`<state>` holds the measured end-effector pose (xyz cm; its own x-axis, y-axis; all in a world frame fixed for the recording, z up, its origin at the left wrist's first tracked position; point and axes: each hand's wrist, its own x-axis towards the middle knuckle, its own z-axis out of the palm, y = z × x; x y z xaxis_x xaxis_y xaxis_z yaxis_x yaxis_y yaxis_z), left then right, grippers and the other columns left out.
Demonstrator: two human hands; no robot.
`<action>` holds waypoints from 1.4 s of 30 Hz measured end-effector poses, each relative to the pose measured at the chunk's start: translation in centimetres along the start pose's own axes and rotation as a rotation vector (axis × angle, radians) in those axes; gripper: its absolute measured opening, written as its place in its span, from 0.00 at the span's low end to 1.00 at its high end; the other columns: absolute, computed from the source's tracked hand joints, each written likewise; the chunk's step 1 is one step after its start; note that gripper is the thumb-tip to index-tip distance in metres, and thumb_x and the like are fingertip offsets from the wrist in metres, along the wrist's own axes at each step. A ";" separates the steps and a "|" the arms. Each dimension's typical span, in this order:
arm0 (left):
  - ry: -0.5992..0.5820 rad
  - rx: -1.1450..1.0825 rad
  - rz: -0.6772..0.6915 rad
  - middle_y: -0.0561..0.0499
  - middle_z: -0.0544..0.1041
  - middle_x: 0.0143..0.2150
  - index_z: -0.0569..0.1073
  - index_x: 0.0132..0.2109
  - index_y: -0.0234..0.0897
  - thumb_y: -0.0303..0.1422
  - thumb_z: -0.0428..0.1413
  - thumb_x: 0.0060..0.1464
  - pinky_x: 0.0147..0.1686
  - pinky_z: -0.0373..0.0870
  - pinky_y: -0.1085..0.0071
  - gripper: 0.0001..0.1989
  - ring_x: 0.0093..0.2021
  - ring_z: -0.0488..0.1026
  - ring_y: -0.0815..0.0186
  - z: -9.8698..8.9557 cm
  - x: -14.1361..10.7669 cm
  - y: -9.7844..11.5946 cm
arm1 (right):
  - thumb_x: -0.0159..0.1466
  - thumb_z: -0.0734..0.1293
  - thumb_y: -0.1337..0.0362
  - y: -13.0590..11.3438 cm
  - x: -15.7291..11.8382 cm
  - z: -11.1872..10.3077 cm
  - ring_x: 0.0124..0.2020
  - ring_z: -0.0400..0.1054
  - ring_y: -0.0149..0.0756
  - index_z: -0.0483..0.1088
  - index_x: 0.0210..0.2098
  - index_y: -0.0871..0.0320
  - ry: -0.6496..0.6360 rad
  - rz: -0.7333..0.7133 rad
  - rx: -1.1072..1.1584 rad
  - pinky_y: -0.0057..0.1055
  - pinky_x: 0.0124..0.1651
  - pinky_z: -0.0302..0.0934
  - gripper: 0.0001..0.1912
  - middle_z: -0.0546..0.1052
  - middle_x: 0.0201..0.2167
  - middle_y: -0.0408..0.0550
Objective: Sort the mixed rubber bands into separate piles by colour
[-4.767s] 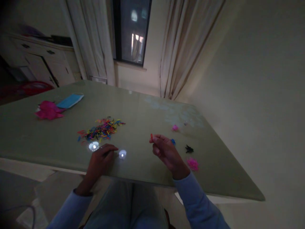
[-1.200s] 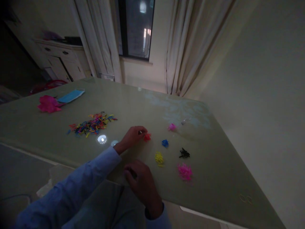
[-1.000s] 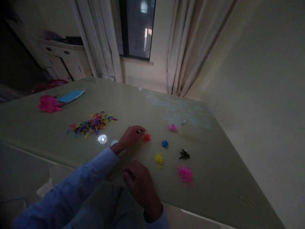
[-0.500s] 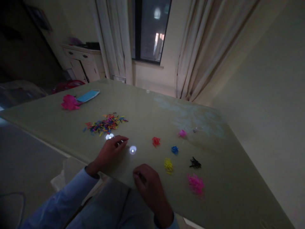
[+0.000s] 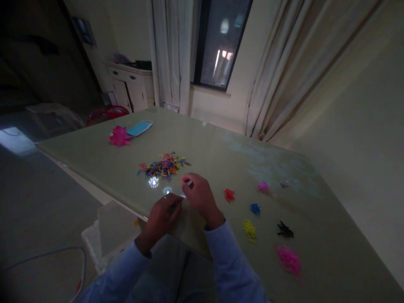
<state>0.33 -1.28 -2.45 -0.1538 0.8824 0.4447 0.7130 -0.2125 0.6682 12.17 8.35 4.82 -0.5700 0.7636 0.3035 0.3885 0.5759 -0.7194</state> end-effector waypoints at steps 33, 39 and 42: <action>0.020 0.154 -0.009 0.47 0.78 0.35 0.75 0.40 0.36 0.26 0.52 0.56 0.36 0.70 0.67 0.08 0.36 0.75 0.61 0.7 0.0 -0.1 | 0.62 0.60 0.73 4.8 7.3 6.2 0.37 0.66 0.36 0.68 0.29 0.58 -0.108 -0.027 -0.194 0.30 0.44 0.58 0.09 0.75 0.33 0.48; 0.004 0.150 -0.025 0.47 0.78 0.36 0.75 0.40 0.36 0.27 0.52 0.57 0.37 0.70 0.67 0.08 0.36 0.75 0.62 0.6 0.0 0.0 | 0.63 0.62 0.65 3.6 6.4 5.2 0.26 0.62 0.30 0.68 0.29 0.58 -0.092 0.119 0.150 0.27 0.30 0.55 0.07 0.70 0.25 0.41; 0.001 0.158 -0.026 0.47 0.77 0.36 0.76 0.39 0.36 0.27 0.53 0.57 0.36 0.69 0.67 0.07 0.36 0.75 0.62 0.5 0.0 0.0 | 0.60 0.67 0.60 1.9 4.8 3.7 0.20 0.55 0.25 0.67 0.30 0.57 -0.114 0.330 0.679 0.24 0.22 0.47 0.08 0.68 0.25 0.38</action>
<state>0.68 -1.07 -2.76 -0.1741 0.8861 0.4295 0.8075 -0.1211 0.5772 7.52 12.02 2.56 -0.5871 0.8088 -0.0335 0.0417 -0.0111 -0.9991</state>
